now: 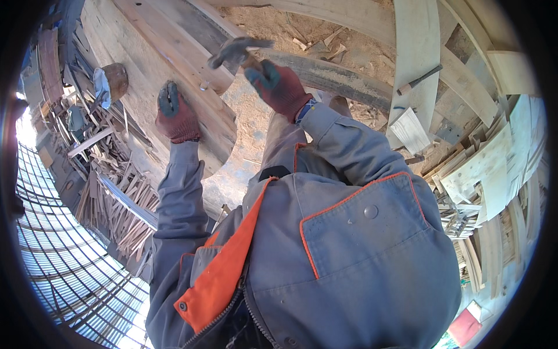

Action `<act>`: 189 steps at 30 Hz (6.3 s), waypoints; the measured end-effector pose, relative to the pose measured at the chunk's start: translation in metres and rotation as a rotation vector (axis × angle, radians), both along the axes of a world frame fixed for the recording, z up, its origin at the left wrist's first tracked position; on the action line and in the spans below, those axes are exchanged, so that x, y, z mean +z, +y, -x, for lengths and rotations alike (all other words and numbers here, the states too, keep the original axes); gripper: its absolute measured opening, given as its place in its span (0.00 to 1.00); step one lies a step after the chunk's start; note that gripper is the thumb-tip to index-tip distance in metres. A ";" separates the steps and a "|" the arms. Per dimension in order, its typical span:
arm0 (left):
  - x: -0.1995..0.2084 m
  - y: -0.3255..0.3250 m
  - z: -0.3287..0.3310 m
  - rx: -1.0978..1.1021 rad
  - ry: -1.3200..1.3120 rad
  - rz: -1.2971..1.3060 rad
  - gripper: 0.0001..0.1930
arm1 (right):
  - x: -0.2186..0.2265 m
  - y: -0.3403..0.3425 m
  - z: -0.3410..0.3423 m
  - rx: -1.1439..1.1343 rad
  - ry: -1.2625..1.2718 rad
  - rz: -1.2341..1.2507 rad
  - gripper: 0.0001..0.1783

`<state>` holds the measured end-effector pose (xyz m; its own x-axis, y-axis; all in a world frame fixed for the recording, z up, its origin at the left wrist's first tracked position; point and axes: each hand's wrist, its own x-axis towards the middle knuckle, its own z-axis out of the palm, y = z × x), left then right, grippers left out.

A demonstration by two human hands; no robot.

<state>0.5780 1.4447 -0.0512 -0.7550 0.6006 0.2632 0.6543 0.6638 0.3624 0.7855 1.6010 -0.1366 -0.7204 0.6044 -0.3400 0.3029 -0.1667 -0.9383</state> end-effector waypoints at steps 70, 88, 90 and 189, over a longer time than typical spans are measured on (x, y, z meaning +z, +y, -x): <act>0.061 -0.084 -0.113 0.246 -0.898 -0.542 0.21 | -0.202 -0.113 -0.298 0.094 -0.683 0.069 0.32; 0.029 -0.140 -0.243 0.505 -1.833 -0.632 0.28 | -0.273 -0.004 -0.227 0.516 -0.753 -0.510 0.20; 0.028 -0.118 -0.247 0.520 -1.763 -0.598 0.32 | -0.255 0.009 -0.241 0.548 -0.871 -0.497 0.20; 0.018 -0.117 -0.078 0.341 -0.715 -0.548 0.19 | -0.020 -0.116 -0.010 -0.220 0.292 -0.190 0.33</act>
